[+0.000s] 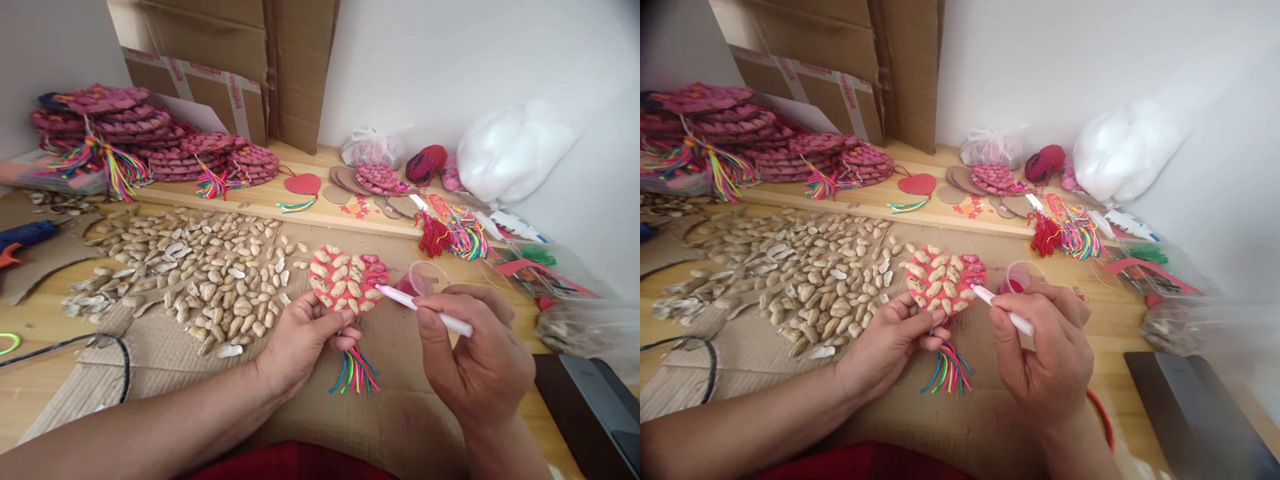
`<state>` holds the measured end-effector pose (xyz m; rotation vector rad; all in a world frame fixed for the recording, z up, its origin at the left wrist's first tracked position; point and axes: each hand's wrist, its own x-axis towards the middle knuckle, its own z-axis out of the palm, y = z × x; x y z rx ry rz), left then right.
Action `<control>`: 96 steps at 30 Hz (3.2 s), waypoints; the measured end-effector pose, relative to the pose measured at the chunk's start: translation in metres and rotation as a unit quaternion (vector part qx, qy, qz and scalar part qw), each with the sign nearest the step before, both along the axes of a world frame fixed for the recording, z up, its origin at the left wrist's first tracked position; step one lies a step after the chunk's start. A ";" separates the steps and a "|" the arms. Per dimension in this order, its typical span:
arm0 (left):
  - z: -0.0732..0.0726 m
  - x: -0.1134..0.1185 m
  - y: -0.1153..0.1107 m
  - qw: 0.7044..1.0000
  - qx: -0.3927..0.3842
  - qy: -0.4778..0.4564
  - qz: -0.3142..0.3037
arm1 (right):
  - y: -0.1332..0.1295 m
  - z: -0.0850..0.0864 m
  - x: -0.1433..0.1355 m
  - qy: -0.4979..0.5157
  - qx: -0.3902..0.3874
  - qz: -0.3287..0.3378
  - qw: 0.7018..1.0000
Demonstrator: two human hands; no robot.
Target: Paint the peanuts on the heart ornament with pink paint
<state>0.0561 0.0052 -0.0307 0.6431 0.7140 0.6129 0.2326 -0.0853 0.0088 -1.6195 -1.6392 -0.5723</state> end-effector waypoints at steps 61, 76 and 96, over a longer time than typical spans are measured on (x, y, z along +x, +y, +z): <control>-0.002 0.000 0.000 1.000 -0.004 0.001 -0.001 | -0.001 0.001 0.001 -0.008 0.008 -0.003 1.000; 0.002 0.001 0.000 1.000 -0.005 0.014 0.004 | -0.003 0.001 0.000 -0.037 0.008 0.000 0.999; 0.002 0.000 0.000 1.000 0.008 0.016 -0.006 | -0.005 0.003 0.027 -0.002 0.070 -0.193 0.979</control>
